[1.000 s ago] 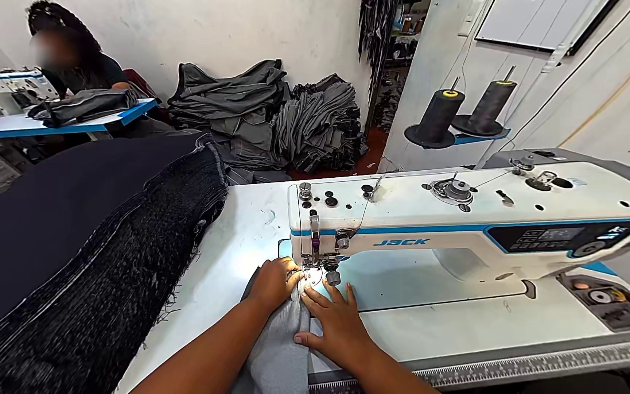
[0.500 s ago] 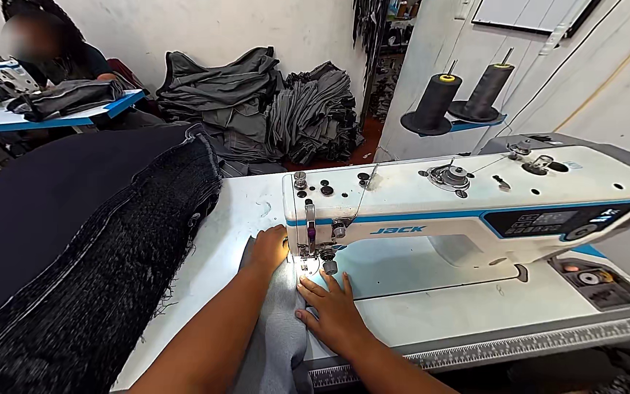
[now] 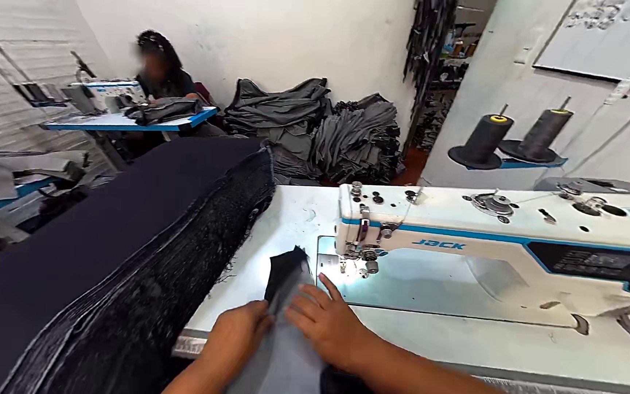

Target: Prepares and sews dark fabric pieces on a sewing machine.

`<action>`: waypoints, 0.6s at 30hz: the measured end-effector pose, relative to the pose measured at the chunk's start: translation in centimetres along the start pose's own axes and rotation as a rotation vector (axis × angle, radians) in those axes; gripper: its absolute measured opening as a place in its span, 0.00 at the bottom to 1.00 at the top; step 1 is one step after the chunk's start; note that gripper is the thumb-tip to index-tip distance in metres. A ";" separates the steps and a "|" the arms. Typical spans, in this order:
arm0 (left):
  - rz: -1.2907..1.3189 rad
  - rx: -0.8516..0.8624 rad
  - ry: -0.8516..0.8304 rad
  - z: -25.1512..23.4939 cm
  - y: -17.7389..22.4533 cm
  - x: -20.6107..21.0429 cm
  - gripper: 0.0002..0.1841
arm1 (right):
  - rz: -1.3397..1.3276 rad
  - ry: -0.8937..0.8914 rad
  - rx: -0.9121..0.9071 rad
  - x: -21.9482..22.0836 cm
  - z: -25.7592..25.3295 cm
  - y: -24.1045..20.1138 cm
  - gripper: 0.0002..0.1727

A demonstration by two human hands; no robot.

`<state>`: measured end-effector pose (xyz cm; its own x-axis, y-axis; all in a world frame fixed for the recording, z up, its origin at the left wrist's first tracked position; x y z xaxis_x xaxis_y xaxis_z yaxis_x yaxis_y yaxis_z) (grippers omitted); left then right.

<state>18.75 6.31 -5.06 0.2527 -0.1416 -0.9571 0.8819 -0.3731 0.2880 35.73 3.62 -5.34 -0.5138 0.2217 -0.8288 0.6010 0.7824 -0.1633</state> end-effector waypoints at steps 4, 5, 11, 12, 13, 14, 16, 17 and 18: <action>-0.080 0.408 0.600 6.7 2.3 -3.0 0.13 | 0.101 -0.079 -0.294 -3.6 -6.7 -5.7 0.07; -0.026 0.428 0.615 8.1 2.1 -3.7 0.11 | 0.050 -0.214 -0.269 -5.2 -7.9 -6.9 0.05; 0.250 -0.008 0.252 15.6 -7.8 2.7 0.09 | -0.709 -0.333 -0.329 -18.1 -10.5 -10.2 0.11; 0.332 -0.158 0.139 17.2 -10.2 4.7 0.11 | -0.717 -0.377 -0.229 -18.3 -10.9 -9.4 0.10; 0.408 -0.301 0.055 18.9 -12.5 6.2 0.13 | -0.649 -0.488 -0.116 -17.7 -11.4 -8.3 0.07; 0.469 -0.431 0.021 20.8 -14.4 6.7 0.15 | -0.534 -0.630 -0.012 -16.6 -12.0 -7.2 0.11; 0.448 -0.618 0.210 24.9 -17.4 4.2 0.15 | -0.237 -0.734 0.062 -14.8 -13.5 -5.8 0.26; 0.319 -0.669 0.394 27.2 -18.1 0.8 0.15 | -0.060 -0.637 0.017 -14.5 -14.5 -5.7 0.24; 0.135 -0.687 0.606 29.4 -17.7 -3.6 0.15 | 0.065 -0.404 -0.119 -14.6 -15.2 -5.8 0.16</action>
<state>-9.45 -13.52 -5.84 0.3647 0.4319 -0.8249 0.8230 0.2648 0.5025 30.42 4.65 15.84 -0.1820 0.0453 -0.9823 0.5373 0.8412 -0.0608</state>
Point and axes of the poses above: each hand's wrist, its own z-axis away from the middle knuckle, its own x-axis out of the palm, y = z × x, the point moved 5 cm from there along -z, towards the middle knuckle, and after that the axes turned 5 degrees about -z, right-handed, at the moved point
